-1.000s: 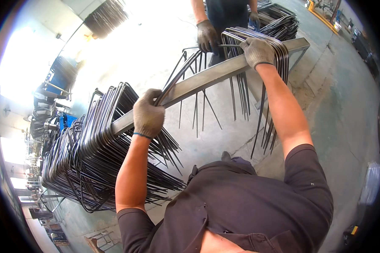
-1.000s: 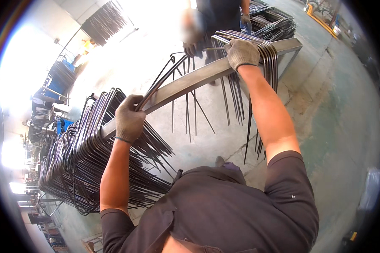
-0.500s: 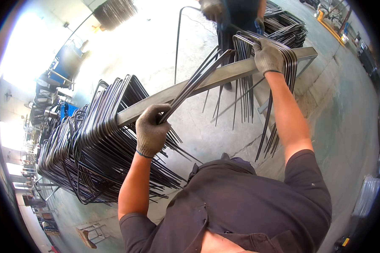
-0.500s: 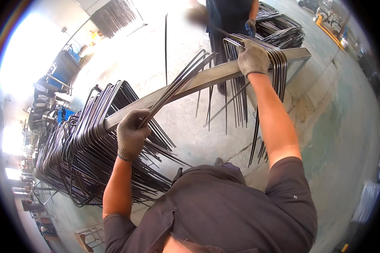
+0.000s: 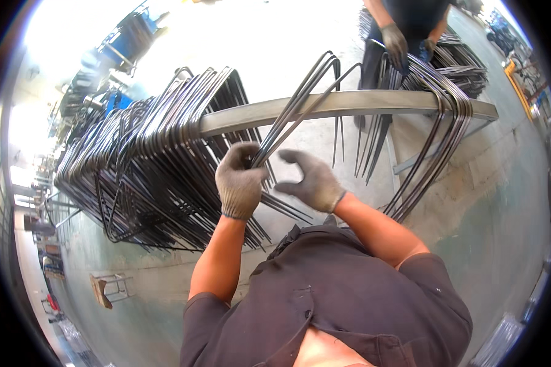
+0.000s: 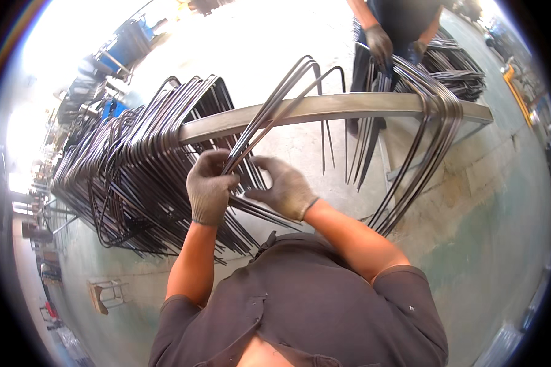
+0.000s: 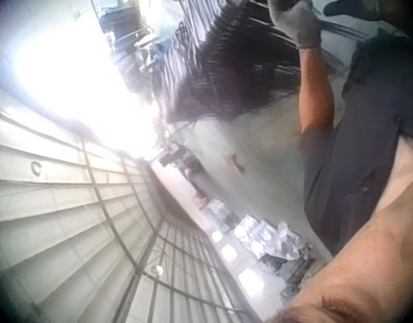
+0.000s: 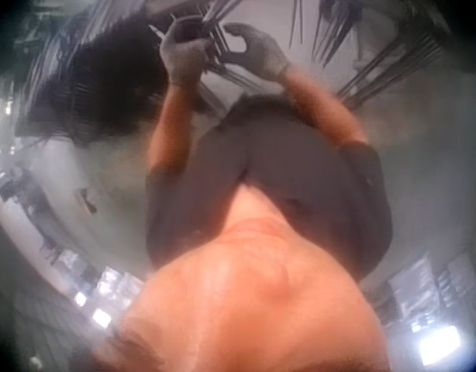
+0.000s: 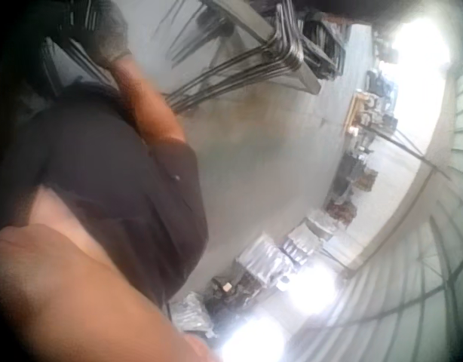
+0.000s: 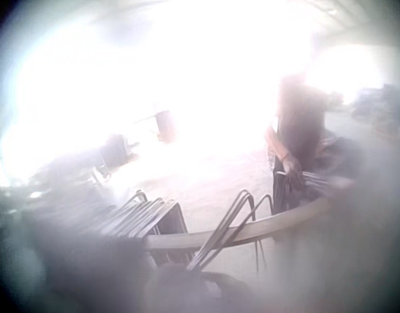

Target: The person repeatedly picks up metal frames from a large pile and places them onto a metal rack. The person wears gloves and handles the frames one at a time, stacking them neatly on the rack.

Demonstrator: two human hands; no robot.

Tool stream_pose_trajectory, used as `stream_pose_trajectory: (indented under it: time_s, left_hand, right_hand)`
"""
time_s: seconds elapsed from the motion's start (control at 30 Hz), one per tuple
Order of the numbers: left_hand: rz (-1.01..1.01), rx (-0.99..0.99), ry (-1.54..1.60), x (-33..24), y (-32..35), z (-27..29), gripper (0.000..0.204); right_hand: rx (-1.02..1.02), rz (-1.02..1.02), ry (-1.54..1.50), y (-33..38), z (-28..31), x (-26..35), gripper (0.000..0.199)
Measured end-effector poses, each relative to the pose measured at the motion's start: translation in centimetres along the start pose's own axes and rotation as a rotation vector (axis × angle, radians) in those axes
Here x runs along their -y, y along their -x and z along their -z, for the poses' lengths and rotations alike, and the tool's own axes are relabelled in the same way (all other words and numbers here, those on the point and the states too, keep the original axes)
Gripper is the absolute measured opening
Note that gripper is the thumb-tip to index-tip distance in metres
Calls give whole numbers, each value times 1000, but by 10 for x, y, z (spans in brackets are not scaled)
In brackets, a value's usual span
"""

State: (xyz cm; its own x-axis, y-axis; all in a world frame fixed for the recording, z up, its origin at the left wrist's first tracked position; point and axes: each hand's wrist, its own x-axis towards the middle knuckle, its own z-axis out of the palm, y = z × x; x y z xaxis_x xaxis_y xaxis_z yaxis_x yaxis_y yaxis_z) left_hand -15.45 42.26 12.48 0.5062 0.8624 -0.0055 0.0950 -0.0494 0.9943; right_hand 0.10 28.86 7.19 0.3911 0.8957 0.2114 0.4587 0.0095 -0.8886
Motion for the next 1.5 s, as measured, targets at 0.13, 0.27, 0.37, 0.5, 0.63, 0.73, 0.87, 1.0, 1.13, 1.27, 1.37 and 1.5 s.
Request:
stream_pose_trajectory:
  time_s: [0.13,0.27,0.37,0.5,0.63,0.73,0.87,1.0,1.13,1.27,1.37,1.5]
  left_hand:
    - [-69,-116,-91,-33,-26,-11,53]
    - [4,-166,91,-34,-57,-23,38]
    - [-26,-120,-33,-32,-66,-16,21]
    - [-320,-292,-417,-21,-95,45,14]
    - [-351,-477,-951,-43,-139,117,22]
    - [-377,-398,-1212,-1,-183,183,23]
    - [-581,-430,-1367,25,-194,188,25]
    - [-633,-437,-1300,31,-196,184,28]
    - [-655,-454,-1304,31,-192,184,29]
    - [-640,-443,-1314,25,-191,184,31]
    - [-653,-446,-1287,24,-192,185,30]
    - [-660,-471,-1304,25,-190,187,28]
  right_hand:
    - [314,-26,-154,1,-56,21,102]
    - [109,-82,-481,-27,-100,10,55]
    - [17,-48,-290,-60,-106,-4,29]
    - [45,-269,-261,-102,-107,-18,28]
    - [156,-298,-252,-129,-119,-36,37]
    - [158,-301,-211,-131,-131,-11,38]
    - [66,-346,-218,-129,-151,-3,37]
    - [52,-417,-276,-129,-165,6,39]
    - [44,-397,-285,-140,-184,9,44]
    - [68,-350,-226,-152,-196,15,48]
    - [63,-344,-219,-156,-197,16,46]
    - [37,-384,-252,-147,-186,29,44]
